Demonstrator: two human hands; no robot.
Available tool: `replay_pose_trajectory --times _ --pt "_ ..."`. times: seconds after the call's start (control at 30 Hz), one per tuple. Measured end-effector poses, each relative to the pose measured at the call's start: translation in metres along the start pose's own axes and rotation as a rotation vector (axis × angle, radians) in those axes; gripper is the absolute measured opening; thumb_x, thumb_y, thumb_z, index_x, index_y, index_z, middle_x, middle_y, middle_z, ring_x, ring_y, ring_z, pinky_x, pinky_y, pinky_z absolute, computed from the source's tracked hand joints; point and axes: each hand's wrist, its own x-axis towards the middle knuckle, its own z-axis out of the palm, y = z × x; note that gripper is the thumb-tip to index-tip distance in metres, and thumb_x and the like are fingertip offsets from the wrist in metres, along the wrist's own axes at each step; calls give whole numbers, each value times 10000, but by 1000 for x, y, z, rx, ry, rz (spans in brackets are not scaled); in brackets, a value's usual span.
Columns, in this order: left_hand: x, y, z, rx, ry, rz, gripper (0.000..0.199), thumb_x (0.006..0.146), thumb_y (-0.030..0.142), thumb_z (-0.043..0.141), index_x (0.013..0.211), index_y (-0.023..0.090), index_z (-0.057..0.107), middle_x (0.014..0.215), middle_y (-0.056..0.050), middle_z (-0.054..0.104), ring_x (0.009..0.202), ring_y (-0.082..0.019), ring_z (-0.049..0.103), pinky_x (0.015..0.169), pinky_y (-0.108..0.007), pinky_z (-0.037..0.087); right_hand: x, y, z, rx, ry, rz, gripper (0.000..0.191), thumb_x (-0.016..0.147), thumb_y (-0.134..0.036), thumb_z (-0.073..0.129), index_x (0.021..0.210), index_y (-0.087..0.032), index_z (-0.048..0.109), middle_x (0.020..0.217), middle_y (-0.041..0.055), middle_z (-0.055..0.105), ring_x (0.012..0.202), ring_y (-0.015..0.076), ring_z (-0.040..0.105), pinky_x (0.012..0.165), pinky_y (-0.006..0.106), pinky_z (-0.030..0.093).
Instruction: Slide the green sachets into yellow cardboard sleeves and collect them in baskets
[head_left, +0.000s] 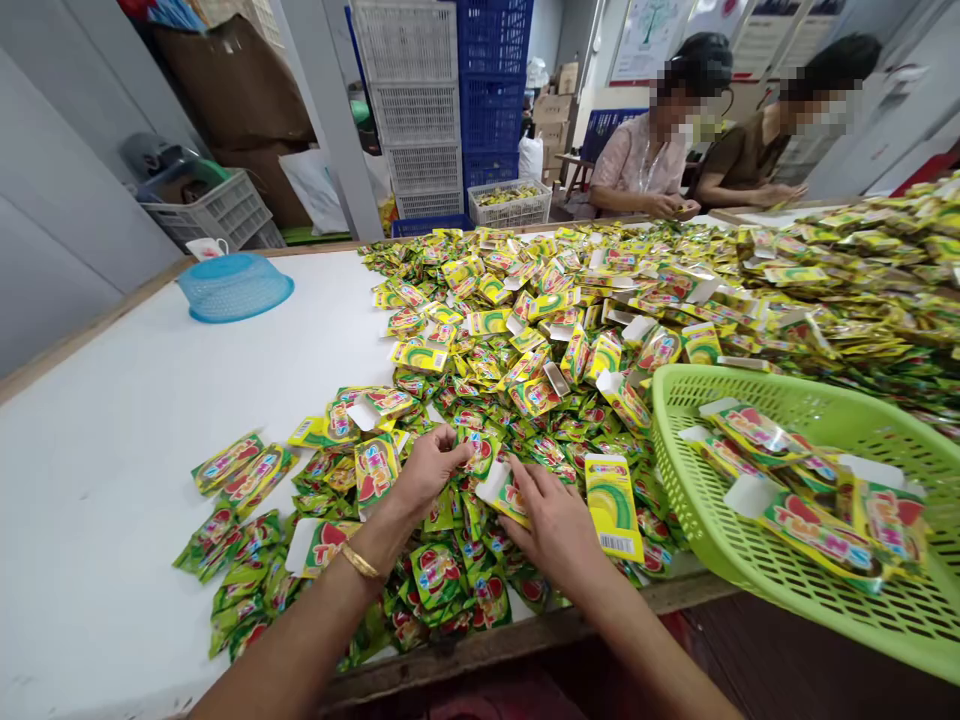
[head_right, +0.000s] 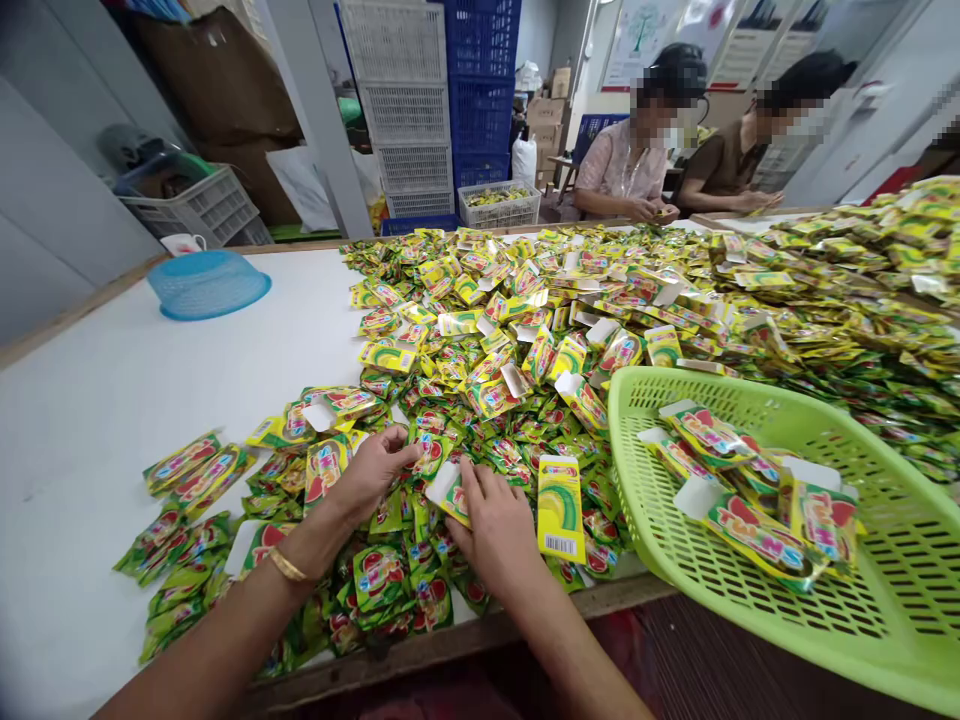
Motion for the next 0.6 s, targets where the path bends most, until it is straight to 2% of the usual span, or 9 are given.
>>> replay_pose_trajectory --times 0.07,0.17,0.3,0.43,0.6 --pt "-3 0 6 -37 21 27 300 607 375 638 604 190 403 585 74 369 558 -85 352 550 -214 317 3 1 3 82 131 1 596 823 -312 529 1376 -164 367 1182 131 559 1034 253 537 825 390 468" --pt "-10 3 17 20 61 98 253 635 356 620 613 190 430 588 69 391 564 -91 382 553 -214 337 7 3 7 165 293 -17 589 821 -292 519 1373 -160 361 1150 130 554 1042 254 531 852 403 474" --pt "-18 10 23 104 59 154 147 657 269 600 711 188 491 631 58 465 598 -100 454 590 -214 390 8 6 8 153 365 -64 579 834 -296 515 1374 -157 360 1168 143 539 1085 268 506 890 432 459" --pt "-19 21 16 229 -81 68 340 655 249 585 984 168 599 678 26 569 600 -123 496 597 -235 430 7 10 6 90 375 -108 581 849 -299 511 1385 -145 348 1180 156 538 1084 274 499 886 443 448" --pt "-15 35 3 542 -265 173 320 657 332 545 894 190 707 801 -26 705 654 -180 584 675 -287 500 4 5 2 29 383 -191 562 843 -321 486 1343 -86 379 1133 165 575 1003 264 520 825 424 462"
